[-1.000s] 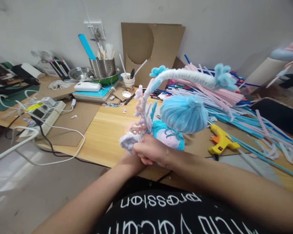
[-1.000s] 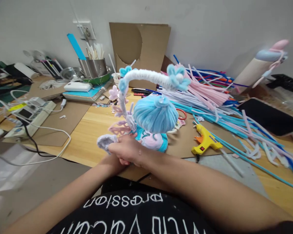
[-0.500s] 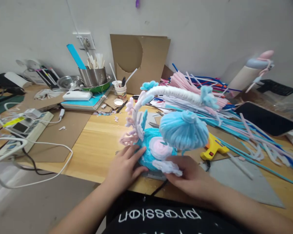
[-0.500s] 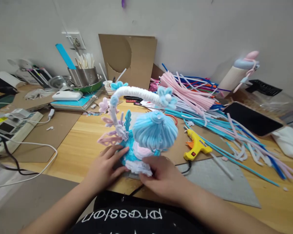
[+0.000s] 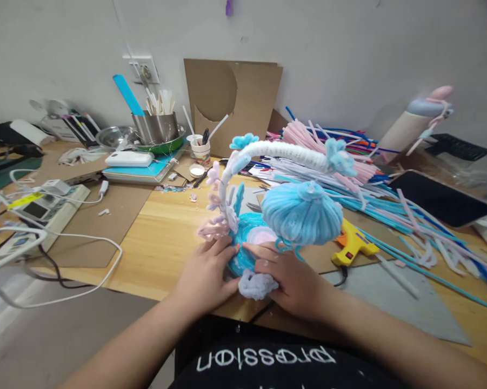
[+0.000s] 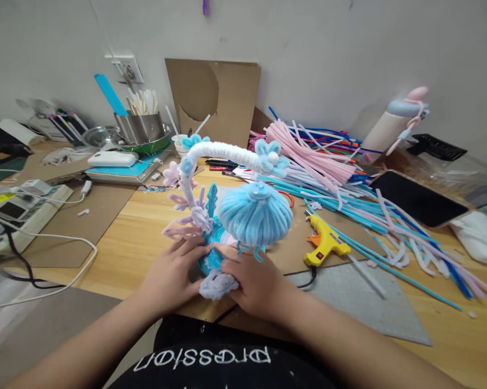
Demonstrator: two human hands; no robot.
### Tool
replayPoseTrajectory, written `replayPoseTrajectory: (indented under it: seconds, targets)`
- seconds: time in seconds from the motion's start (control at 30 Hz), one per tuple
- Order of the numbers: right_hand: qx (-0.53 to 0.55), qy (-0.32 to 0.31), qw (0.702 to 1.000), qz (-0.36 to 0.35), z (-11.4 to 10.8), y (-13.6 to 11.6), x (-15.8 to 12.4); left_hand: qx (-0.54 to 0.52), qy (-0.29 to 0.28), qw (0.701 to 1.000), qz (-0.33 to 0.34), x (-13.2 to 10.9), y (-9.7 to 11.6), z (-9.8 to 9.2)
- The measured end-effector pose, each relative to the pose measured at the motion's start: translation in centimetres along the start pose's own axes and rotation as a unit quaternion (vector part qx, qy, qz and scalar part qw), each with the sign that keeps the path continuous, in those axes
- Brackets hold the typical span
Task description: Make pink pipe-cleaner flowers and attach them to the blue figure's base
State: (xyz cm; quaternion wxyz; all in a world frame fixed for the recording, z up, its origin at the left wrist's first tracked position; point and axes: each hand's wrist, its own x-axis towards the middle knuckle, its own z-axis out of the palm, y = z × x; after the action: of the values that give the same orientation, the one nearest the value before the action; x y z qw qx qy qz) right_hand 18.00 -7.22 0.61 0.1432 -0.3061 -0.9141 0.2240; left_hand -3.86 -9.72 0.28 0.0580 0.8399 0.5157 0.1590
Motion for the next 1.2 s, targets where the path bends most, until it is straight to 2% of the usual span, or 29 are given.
replayPoseTrajectory:
  seconds: [0.2,0.3,0.43,0.57,0.67,0.73,0.8,0.87,0.97,1.03,1.07,1.13,1.2]
  targets:
    - [-0.038,0.015,0.999,-0.020,0.1,-0.1,1.0,-0.086,0.044,0.994,-0.052,-1.6,-0.7,1.3]
    - [-0.074,0.012,0.997,0.000,0.4,-0.5,1.5,-0.053,0.035,0.998,-0.027,-1.1,-1.0,1.6]
    - [-0.128,-0.033,0.991,0.016,0.5,-1.6,2.1,-0.001,0.029,1.000,0.008,-0.3,-1.1,1.9]
    - [-0.115,-0.050,0.992,0.003,0.2,-1.6,2.4,0.035,0.016,0.999,0.013,-0.5,-0.9,2.1]
    - [-0.025,0.010,1.000,-0.002,0.2,-0.3,1.8,0.033,0.025,0.999,0.001,-0.6,-1.0,2.2]
    - [0.026,0.076,0.996,-0.037,0.3,0.7,0.9,0.025,0.022,0.999,-0.004,-0.3,-1.3,2.1]
    - [0.032,0.129,0.989,-0.072,0.4,1.4,-0.2,0.014,0.013,1.000,-0.008,0.2,-1.8,1.9]
    - [0.026,0.153,0.986,-0.056,0.3,1.3,-1.3,-0.004,0.017,1.000,-0.014,0.7,-1.9,1.7]
    - [0.026,0.165,0.986,0.004,-0.1,0.4,-2.2,-0.104,0.082,0.991,-0.034,0.9,-0.7,1.2]
    - [-0.004,0.172,0.985,0.009,-0.3,-0.2,-2.3,-0.246,0.130,0.957,-0.081,0.8,1.0,0.8]
    - [-0.029,0.177,0.984,0.004,-0.3,-0.4,-2.3,-0.341,0.133,0.923,-0.121,0.7,2.0,0.6]
    - [-0.070,0.184,0.980,-0.008,-0.3,-0.7,-2.0,-0.525,0.068,0.824,-0.201,0.6,3.7,0.4]
    - [-0.075,0.181,0.981,-0.008,-0.2,-0.8,-1.9,-0.642,-0.022,0.724,-0.253,0.6,4.6,0.4]
